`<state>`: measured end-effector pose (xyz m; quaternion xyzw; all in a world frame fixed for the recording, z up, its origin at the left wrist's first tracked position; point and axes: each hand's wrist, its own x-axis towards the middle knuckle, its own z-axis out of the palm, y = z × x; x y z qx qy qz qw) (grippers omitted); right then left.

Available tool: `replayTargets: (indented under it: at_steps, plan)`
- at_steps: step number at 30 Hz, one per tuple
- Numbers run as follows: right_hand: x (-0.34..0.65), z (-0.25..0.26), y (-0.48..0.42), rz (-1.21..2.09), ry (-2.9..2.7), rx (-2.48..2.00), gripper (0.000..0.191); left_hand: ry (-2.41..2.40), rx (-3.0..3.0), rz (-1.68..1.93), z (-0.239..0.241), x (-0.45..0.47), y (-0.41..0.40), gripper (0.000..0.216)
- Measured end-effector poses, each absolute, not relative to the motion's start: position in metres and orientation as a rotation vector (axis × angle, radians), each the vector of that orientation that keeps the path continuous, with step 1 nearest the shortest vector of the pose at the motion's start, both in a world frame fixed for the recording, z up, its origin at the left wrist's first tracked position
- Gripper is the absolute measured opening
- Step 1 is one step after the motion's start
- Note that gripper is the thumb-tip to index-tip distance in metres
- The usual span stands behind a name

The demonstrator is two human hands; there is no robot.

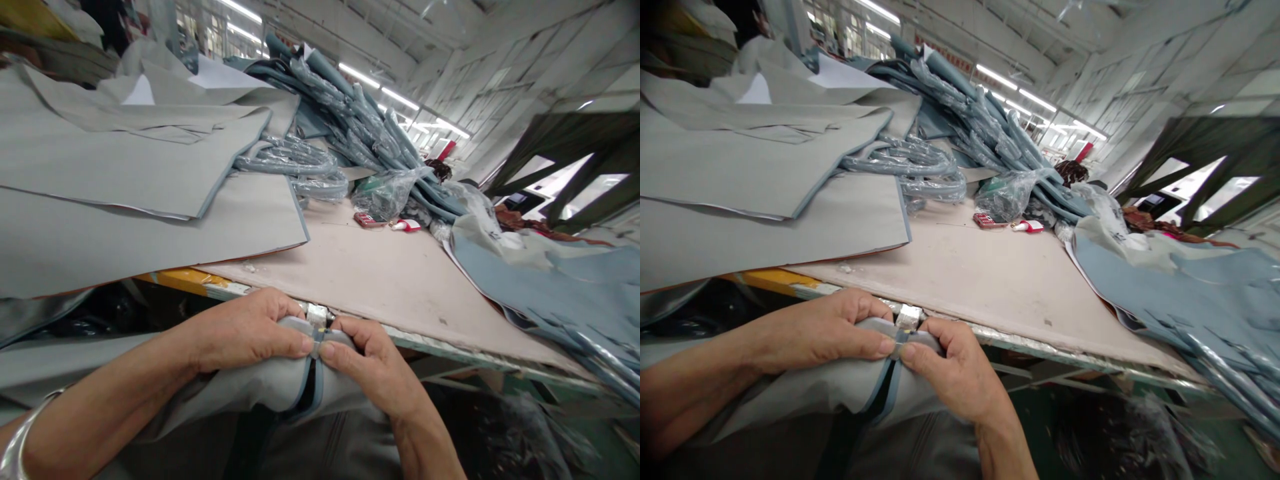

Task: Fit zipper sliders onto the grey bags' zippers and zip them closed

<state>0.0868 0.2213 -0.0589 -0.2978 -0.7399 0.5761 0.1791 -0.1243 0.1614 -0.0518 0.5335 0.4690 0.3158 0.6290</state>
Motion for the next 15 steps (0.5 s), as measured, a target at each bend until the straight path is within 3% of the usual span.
replayTargets:
  at_steps: [15]
  plan:
    - [0.0869,-0.0528,0.2220,1.769,-2.133,-0.849,0.021,1.193,1.293,0.612,-0.0523,-0.1317,0.1628,0.023]
